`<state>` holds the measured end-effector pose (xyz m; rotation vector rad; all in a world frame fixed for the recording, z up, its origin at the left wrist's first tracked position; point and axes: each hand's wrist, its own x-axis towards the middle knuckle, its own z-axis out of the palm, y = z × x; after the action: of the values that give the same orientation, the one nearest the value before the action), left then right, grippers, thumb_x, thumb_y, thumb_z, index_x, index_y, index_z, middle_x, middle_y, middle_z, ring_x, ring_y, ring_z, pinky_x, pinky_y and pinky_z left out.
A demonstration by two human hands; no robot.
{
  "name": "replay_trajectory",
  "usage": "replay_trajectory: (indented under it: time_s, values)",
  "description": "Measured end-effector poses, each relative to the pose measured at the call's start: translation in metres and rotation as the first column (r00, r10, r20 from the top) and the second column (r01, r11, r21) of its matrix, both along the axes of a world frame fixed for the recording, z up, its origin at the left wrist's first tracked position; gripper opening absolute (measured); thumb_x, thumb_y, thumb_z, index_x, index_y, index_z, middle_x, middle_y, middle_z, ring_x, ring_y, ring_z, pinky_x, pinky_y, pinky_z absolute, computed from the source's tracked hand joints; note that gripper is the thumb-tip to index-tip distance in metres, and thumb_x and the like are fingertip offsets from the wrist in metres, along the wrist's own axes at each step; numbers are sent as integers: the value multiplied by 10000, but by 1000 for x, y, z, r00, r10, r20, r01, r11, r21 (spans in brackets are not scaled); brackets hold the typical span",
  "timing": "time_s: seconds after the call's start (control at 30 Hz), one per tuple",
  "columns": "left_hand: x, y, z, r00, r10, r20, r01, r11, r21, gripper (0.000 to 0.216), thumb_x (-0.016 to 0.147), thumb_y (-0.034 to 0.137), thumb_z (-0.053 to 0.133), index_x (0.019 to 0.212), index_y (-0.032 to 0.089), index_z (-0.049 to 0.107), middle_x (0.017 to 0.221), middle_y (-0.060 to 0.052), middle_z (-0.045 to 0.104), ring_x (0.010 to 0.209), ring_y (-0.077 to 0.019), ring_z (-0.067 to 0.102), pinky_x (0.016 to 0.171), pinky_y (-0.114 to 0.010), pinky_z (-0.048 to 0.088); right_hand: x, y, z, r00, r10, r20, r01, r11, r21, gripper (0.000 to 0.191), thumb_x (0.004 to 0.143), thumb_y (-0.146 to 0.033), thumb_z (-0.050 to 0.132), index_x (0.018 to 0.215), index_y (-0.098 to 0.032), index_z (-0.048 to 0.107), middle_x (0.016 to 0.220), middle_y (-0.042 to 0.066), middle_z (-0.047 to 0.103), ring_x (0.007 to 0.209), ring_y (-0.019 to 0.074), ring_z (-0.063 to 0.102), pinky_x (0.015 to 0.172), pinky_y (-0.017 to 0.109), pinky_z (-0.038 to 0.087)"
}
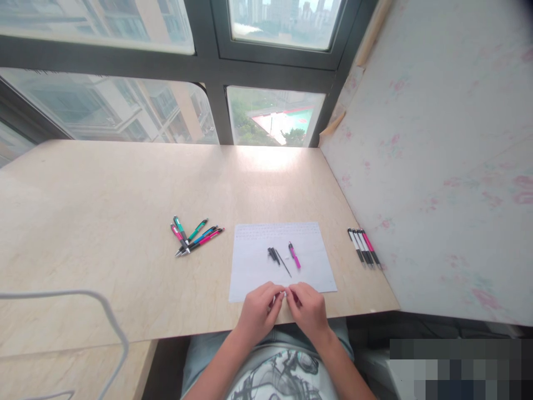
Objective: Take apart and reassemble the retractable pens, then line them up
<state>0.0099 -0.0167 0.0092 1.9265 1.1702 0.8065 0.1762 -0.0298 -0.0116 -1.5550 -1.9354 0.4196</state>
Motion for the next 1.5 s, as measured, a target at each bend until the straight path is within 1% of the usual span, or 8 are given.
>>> replay_trajectory:
  time_s: [0.47, 0.63, 0.83, 0.97, 1.13, 1.23, 1.33, 1.5]
  values:
    - [1, 3, 4, 998, 68, 4, -68, 996, -63, 212, 928, 281, 449, 893, 206, 645, 761, -50, 644, 664, -168, 568, 631, -268, 432, -1, 3, 3, 992, -11, -124, 1, 996, -87, 321, 951, -297, 409, 749, -192, 635, 662, 39, 601, 609, 157, 520, 616, 272, 397]
    - [2, 4, 6, 990, 124, 73, -118, 990, -80, 208, 905, 293, 490, 867, 203, 674, 731, -44, 657, 618, -157, 557, 587, -257, 427, 9, 14, 8, 957, -156, -244, 123, 981, -147, 307, 940, -349, 440, 753, -190, 625, 663, 25, 605, 592, 154, 533, 586, 260, 405]
    - [0, 6, 6, 945, 263, 197, -229, 957, -179, 236, 880, 359, 533, 835, 187, 688, 696, -48, 661, 598, -159, 562, 552, -251, 433, 15, 39, 7, 960, -277, 52, 278, 960, -16, 184, 888, -314, 513, 963, -184, 620, 830, 70, 641, 802, 213, 569, 674, 293, 412]
    - [-3, 6, 5, 924, 313, 219, -267, 939, -214, 239, 873, 367, 548, 833, 182, 693, 690, -43, 666, 581, -153, 558, 540, -244, 426, 9, 46, 6, 934, -299, 197, 305, 952, 0, 111, 857, -272, 547, 916, -208, 615, 871, 84, 638, 860, 234, 551, 612, 288, 377]
    - [-4, 6, 4, 919, 317, 234, -265, 936, -231, 227, 876, 356, 551, 839, 181, 691, 693, -40, 665, 599, -155, 562, 552, -244, 427, 13, 48, 15, 930, -363, 52, 366, 921, -132, 125, 860, -292, 547, 826, -204, 629, 813, 60, 652, 759, 212, 568, 609, 290, 374]
    - [-5, 6, 4, 906, 330, 263, -264, 930, -258, 223, 880, 350, 552, 896, 176, 691, 718, -47, 674, 630, -160, 574, 568, -247, 436, 13, 42, 27, 912, -320, -256, 248, 928, -277, 259, 893, -399, 513, 839, -186, 651, 775, 46, 657, 689, 191, 565, 633, 289, 409]
    - [-4, 6, 7, 889, 335, 312, -243, 922, -301, 252, 878, 364, 562, 975, 165, 683, 720, -46, 668, 623, -156, 569, 571, -253, 443, 3, 32, 41, 851, -176, -495, -49, 912, -407, 387, 936, -456, 433, 765, -180, 644, 667, 13, 604, 629, 167, 536, 588, 264, 401]
    - [3, 6, 9, 841, 358, 406, -172, 888, -426, 282, 831, 393, 627, 939, 143, 699, 685, -41, 655, 569, -142, 543, 537, -252, 428, -11, 23, 54, 853, -4, -521, -232, 893, -385, 426, 959, -429, 412, 664, -180, 591, 646, -3, 574, 625, 145, 524, 581, 248, 371]
